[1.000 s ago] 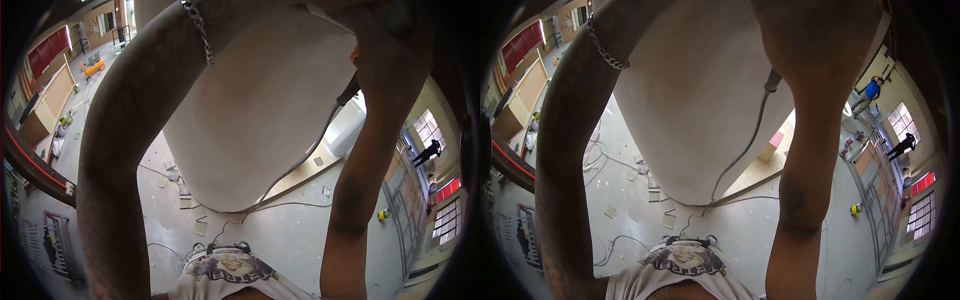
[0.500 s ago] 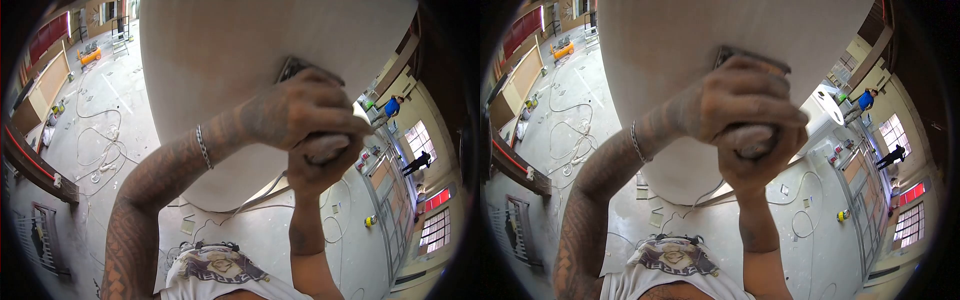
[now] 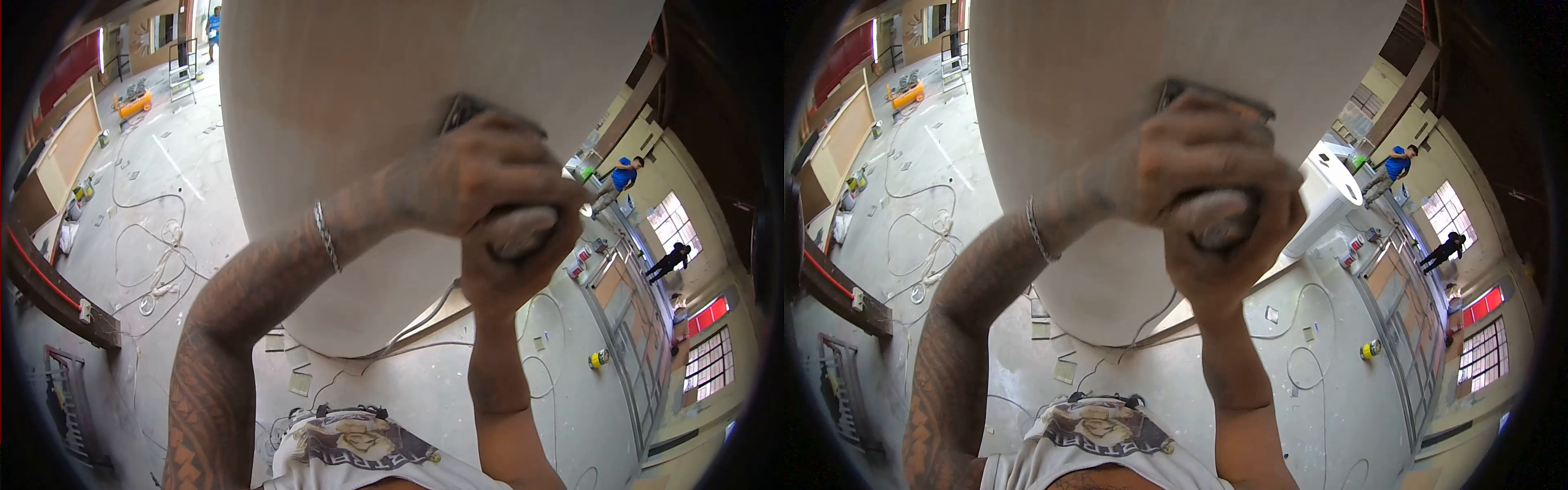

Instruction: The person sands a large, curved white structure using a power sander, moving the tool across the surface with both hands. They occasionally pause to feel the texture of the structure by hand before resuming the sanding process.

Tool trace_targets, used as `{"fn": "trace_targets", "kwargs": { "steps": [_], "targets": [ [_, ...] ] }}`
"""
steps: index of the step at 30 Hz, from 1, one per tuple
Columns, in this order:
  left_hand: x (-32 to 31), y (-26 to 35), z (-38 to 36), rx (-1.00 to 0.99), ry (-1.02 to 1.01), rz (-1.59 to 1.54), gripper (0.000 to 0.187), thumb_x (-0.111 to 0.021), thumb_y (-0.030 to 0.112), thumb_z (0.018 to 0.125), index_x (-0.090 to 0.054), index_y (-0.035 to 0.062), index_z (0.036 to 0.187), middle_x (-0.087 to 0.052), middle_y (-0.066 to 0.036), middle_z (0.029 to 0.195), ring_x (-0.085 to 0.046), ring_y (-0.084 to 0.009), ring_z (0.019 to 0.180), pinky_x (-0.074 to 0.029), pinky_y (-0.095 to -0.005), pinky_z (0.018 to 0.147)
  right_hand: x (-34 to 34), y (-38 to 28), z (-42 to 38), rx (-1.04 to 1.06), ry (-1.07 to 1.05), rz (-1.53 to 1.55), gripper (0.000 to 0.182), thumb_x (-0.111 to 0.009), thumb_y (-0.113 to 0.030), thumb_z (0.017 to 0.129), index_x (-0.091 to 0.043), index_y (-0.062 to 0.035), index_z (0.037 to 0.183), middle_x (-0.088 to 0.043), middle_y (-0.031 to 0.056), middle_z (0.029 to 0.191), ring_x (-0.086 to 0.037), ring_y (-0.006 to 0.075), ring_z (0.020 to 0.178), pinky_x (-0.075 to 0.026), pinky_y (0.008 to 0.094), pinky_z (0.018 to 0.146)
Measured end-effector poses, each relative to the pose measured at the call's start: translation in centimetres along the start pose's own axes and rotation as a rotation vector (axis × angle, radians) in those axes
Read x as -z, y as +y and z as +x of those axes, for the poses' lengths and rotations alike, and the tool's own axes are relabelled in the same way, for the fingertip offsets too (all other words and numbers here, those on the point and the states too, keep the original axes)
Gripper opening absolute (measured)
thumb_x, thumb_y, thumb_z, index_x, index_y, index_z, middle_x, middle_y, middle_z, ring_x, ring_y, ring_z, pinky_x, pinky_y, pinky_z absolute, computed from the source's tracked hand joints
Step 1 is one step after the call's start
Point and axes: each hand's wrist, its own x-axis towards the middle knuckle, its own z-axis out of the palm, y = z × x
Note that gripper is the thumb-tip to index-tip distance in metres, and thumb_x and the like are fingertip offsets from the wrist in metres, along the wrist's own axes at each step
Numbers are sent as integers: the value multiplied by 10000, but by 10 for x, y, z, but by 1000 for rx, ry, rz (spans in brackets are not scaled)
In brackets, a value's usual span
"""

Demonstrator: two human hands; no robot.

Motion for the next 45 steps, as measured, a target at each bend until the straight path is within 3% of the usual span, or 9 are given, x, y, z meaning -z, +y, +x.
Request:
{"fn": "trace_targets", "kwargs": {
  "steps": [8,12,17,22,26,30,34,38,45],
  "targets": [
    [44,-47,121,45,19,-68,380,-504,361,1063,-656,95,1286,-741,-122,1030,-731,-262,956,-549,-426,931,5,7,140,202,202,-96,934,-924,-252,721,-449,-26,1493,-570,153,1407,-580,322,1291,-447,415,1113],
    [59,-52,146,2,9,-83,448,-447,374,1091,-611,30,1327,-734,-182,1061,-733,-277,990,-590,-382,885,13,-63,168,-153,166,457,808,-679,-50,700,-464,-14,1478,-629,175,1236,-656,253,1109,-568,342,905],
    [40,-49,109,-119,60,-146,390,-498,279,1084,-599,-11,1325,-732,-205,1075,-727,-321,1041,-580,-409,912,-1,-5,124,149,217,-54,905,-912,-219,723,-463,-38,1488,-583,152,1382,-588,310,1279,-469,406,1085],
    [30,-48,109,-206,93,-315,412,-477,310,1097,-592,-2,1340,-735,-190,1069,-736,-293,1003,-591,-396,902,-4,6,126,233,220,-66,899,-899,-202,697,-481,-56,1480,-602,152,1335,-600,292,1257,-489,389,1041],
    [56,-20,129,139,-4,-212,441,-451,358,1101,-603,29,1352,-735,-154,1071,-717,-214,1012,-586,-365,894,-11,-54,151,43,357,15,821,-727,-56,709,-456,-26,1483,-587,211,1331,-609,312,1231,-530,393,1005],
    [39,-29,105,-82,76,-53,434,-504,331,1079,-623,-12,1317,-733,-129,1085,-704,-187,1000,-576,-343,868,-3,-10,116,67,208,-35,885,-875,-184,697,-479,-49,1477,-576,165,1356,-600,298,1242,-483,379,1040],
    [41,-11,46,2,-76,35,454,-412,403,1087,-653,92,1314,-719,-179,1191,-714,-308,1066,-498,-474,1005,-7,-23,57,30,124,-1,875,-842,-116,699,-445,4,1469,-575,189,1305,-539,340,1234,-462,428,1030],
    [33,6,-8,31,-106,-12,408,-461,395,1061,-674,135,1293,-745,-108,1142,-725,-307,1031,-495,-459,975,-13,-32,-1,-170,56,174,830,-876,-158,645,-576,-278,1410,-438,222,1376,-600,433,1170,-634,439,800],
    [39,14,-37,112,-160,-75,528,-343,561,1087,-609,156,1295,-738,-150,1142,-721,-326,1054,-473,-483,1004,-22,-45,-16,-259,32,337,762,-874,-162,698,-605,-379,1377,-440,203,1385,-631,379,1155,-651,422,761]
  ]
}}
